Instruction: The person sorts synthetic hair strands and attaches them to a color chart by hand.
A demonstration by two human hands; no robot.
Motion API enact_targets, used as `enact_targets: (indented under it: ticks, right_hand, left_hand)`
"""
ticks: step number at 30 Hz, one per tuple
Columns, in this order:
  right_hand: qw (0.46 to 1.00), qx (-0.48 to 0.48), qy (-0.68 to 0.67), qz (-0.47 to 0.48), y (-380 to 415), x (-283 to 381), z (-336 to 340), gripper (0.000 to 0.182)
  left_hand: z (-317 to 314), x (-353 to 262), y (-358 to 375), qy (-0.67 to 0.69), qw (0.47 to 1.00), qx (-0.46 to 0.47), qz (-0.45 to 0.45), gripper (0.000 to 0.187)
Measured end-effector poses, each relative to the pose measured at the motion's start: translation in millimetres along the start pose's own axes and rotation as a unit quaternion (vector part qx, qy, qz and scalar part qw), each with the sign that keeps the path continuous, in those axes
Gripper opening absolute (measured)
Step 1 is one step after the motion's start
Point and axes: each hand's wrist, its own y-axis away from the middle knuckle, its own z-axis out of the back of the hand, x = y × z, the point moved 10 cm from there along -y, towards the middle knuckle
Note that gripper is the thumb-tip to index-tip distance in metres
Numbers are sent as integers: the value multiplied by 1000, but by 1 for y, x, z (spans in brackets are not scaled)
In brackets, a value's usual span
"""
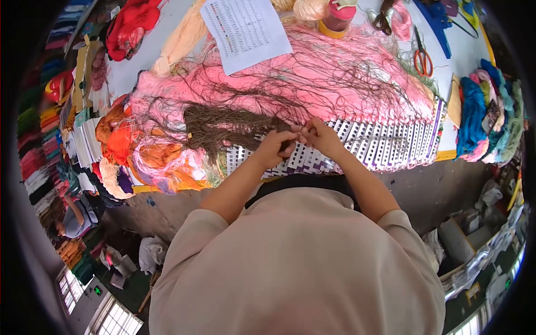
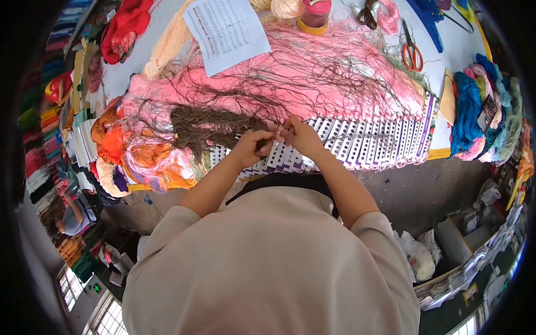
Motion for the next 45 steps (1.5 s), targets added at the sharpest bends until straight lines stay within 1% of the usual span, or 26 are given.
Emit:
enact_targets:
  ticks: [1,3,4,6,7,8,9,10,11,12,13,16,18,19,20,21,23,25,26,27,28,30,33,37,40,45]
  right_hand:
    - [1000,0,2,1,0,2,1,15]
    - [980,39,-194,-7,1,5,-6,23]
    - [985,48,-163,-20,-1,0,-6,26]
    - [989,53,-136,22,-8,-11,-9,23]
    - [990,58,-110,63,-10,-9,-8,20]
    - [995,30,18,95,-5,1,-4,24]
    - [993,27,64,92,-1,5,-3,26]
    - [990,24,109,89,3,15,-1,27]
    - [989,24,116,93,1,12,-2,28]
    - [988,25,116,94,0,10,-3,28]
    - [988,22,126,90,-2,9,-3,27]
    - [989,32,127,68,-7,1,-7,25]
    - [994,55,72,60,-19,-11,-9,24]
    - [995,88,-52,6,-26,-17,-10,30]
    - [976,119,-175,-48,-27,-10,-12,37]
    - [984,68,-161,-18,-30,7,3,53]
    - [968,-64,-233,66,-46,20,37,64]
    - [969,-169,-162,75,-44,39,67,63]
    - [965,-227,-106,72,-36,52,79,61]
    - [965,-233,-95,76,-25,73,77,44]
    - [969,-162,-171,80,-13,96,61,34]
    - [949,-35,-300,86,24,147,28,14]
    - [955,-11,-273,118,68,195,3,16]
    - [949,-64,-251,180,80,206,7,10]
    - [947,-63,-289,129,91,202,9,5]
    - [927,-69,-345,130,102,202,9,5]
  left_hand:
    - [-6,-2,-1,-131,991,-7,3,22]
    - [0,-1,-13,-360,931,-57,-18,29]
    - [2,1,-18,-359,931,-57,-20,29]
    - [3,-8,-27,-677,731,-83,-38,28]
    - [7,-20,-28,-756,634,-97,-131,31]
    - [5,-43,-15,-730,650,-126,-171,30]
    - [7,-68,1,-702,663,-155,-209,29]
    - [30,-76,10,-537,827,-131,-103,25]
    - [42,-81,29,-337,936,-98,10,21]
    - [34,-110,55,-283,957,-66,-5,13]
    - [47,-146,81,-203,968,-138,-52,15]
    - [112,-234,133,16,956,-141,-257,19]
    - [138,-267,180,-117,852,-343,-378,28]
    - [118,-269,194,-216,812,-393,-374,40]
    - [114,-258,187,-244,836,-369,-325,42]
    - [109,-246,178,-271,856,-344,-274,44]
    - [61,-204,150,-283,904,-235,-219,44]
    - [23,-163,124,-207,940,-170,-212,35]
    - [1,-146,118,-136,953,-182,-200,34]
    - [-24,-136,110,-73,968,-63,-230,34]
    - [-46,-128,103,5,975,17,-222,37]
    - [-73,-126,104,44,964,59,-254,44]
    - [-112,-122,111,-15,956,169,-238,53]
    - [-125,-124,124,-62,958,121,-252,49]
    - [-121,-124,129,-52,957,101,-265,42]
    - [-123,-122,133,-30,958,90,-270,34]
